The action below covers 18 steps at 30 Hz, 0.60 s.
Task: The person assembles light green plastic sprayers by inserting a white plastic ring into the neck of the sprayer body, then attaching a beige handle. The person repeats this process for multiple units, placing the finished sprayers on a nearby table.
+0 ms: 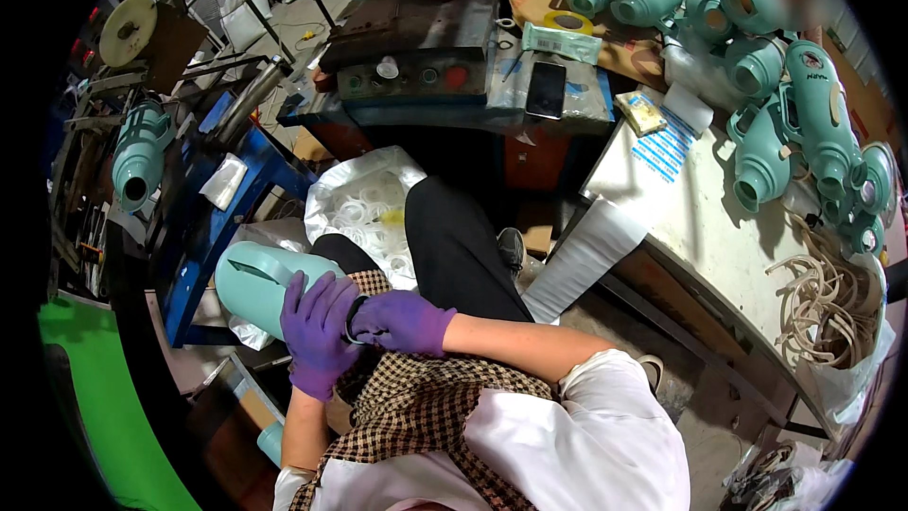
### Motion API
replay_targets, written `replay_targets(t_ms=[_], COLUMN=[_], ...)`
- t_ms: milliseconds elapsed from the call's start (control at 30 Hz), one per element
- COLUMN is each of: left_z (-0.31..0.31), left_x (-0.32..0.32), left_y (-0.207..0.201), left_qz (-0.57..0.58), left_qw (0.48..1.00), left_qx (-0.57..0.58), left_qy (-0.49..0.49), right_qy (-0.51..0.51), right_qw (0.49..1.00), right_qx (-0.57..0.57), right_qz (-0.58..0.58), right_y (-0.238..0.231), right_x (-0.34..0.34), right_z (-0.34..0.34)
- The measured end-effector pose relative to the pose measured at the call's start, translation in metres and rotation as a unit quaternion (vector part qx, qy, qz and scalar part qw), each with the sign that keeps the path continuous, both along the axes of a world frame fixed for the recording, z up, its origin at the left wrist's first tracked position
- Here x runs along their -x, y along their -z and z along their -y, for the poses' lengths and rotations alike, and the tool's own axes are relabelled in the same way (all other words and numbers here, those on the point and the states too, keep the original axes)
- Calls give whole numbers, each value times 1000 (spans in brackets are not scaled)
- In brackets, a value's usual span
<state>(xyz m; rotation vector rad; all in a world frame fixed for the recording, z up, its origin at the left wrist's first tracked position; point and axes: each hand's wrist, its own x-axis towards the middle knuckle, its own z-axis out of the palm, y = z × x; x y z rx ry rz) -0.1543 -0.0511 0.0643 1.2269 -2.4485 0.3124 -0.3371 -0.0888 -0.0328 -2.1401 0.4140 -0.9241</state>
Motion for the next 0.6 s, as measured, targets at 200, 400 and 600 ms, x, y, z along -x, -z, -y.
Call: replay_targets(t_ms=[200,400,600], left_z=[4,-2,0], left_x=[-7,-12,-1], left_y=[-1,1,1], left_qz=[-29,-52,-15], left_qw=[998,996,998], left_qx=[38,47,30], left_qy=[-32,-54,-49], right_qy=[52,60,83], right_qw=[995,997,994], right_qx=[81,15,-58], right_qz=[-15,-55,32], right_y=[-7,-22,-40], right_x=[-26,-25,-5], right_z=[5,1,-9])
